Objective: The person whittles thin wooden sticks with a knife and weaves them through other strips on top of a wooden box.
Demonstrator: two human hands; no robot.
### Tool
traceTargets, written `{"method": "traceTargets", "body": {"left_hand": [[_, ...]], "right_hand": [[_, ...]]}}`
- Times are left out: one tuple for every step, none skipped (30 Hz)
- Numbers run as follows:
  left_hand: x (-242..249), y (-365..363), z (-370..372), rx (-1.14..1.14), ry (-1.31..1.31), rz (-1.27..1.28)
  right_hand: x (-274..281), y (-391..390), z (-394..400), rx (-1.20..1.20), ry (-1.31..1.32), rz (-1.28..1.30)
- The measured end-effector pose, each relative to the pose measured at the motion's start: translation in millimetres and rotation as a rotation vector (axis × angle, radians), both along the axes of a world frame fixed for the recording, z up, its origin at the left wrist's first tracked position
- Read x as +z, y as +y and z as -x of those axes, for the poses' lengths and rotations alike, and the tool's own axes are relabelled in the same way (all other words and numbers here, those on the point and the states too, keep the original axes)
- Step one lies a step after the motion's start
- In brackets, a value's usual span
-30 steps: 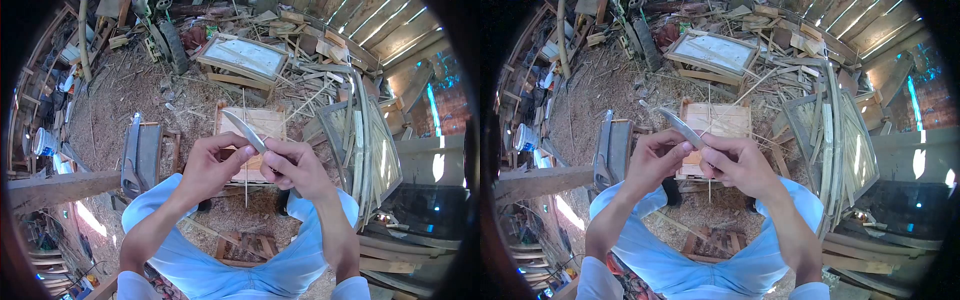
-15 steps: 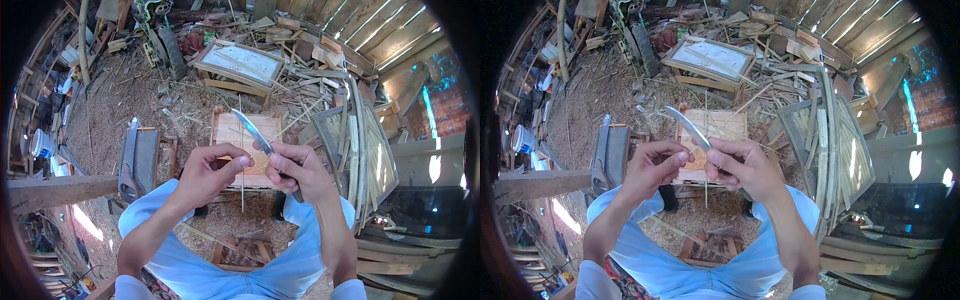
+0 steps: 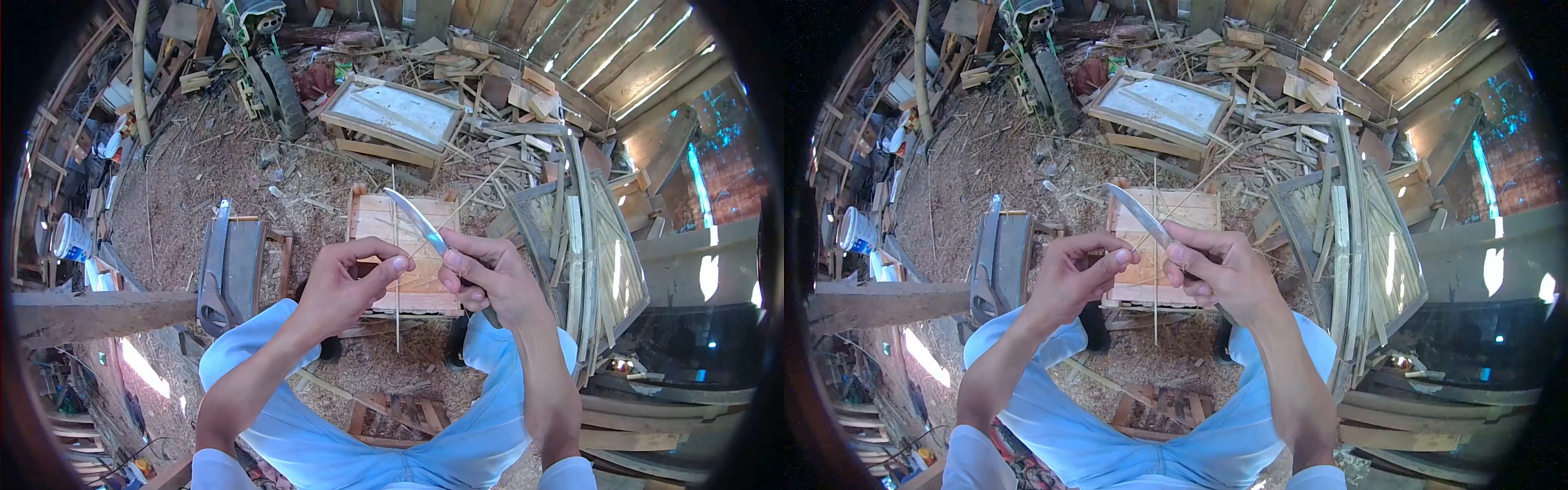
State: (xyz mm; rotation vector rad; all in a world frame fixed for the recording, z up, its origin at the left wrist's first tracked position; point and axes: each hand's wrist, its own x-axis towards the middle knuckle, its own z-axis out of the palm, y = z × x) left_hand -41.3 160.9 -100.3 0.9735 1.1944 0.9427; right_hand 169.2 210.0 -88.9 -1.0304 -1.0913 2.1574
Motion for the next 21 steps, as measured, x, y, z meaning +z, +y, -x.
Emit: {"method": "traceTargets", "body": {"left_hand": [[-1,0,0,0.000,-0.001,-0.006],[-2,0,1,-0.007,0.014,-0.015],[-3,1,1,-0.016,0.028,-0.025],[-3,0,0,-0.017,0.027,-0.033],[-3,0,-1,-0.001,0.042,-0.028],[-3,1,-3,0.017,0.054,-0.027],[-4,2,-3,0.018,0.049,-0.045],[-5,2,-3,0.011,0.060,-0.033],[-5,1,-3,0.005,0.071,-0.019],[-5,1,-4,0.007,0.066,-0.032],[-4,2,-4,0.007,0.095,-0.030],[-4,1,-5,0.007,0.124,-0.026],[-4,1,-4,0.010,0.123,-0.010],[-5,0,-5,0.010,0.119,-0.018],[-7,-3,-4,0.008,0.123,-0.054],[-9,-6,-4,0.003,0.126,-0.090],[-10,-10,-4,-0.001,0.103,-0.061],[-9,-12,-3,-0.004,0.102,-0.069],[-8,-13,-2,-0.014,0.138,-0.038],[-7,-14,-1,-0.020,0.174,-0.005],[-8,-14,1,-0.031,0.217,-0.005]], "right_hand": [[2,1,-1,-0.005,0.002,0.035],[2,1,-1,-0.005,0.001,0.028],[1,1,-1,-0.010,-0.006,0.028],[-1,1,-1,-0.015,-0.012,0.029],[-2,1,-1,-0.016,-0.014,0.017],[-2,1,-1,-0.016,-0.019,0.024],[-2,2,-2,-0.016,-0.024,0.028],[-2,3,-2,-0.018,-0.032,0.012],[-2,3,-2,-0.018,-0.045,0.010],[-3,3,-2,-0.016,-0.054,0.008],[-5,3,-1,-0.010,-0.046,-0.005],[-5,2,-1,-0.012,-0.050,-0.014],[-6,2,0,-0.044,-0.083,-0.040],[-6,3,0,-0.075,-0.115,-0.063],[-6,8,-4,-0.074,-0.117,-0.070],[-4,16,-12,-0.159,-0.093,-0.064],[-1,21,-19,-0.247,-0.068,-0.057],[1,21,-22,-0.251,-0.068,-0.065],[2,21,-24,-0.269,-0.046,-0.041],[3,19,-25,-0.282,-0.024,-0.015],[-1,17,-24,-0.265,0.015,-0.003]]}}
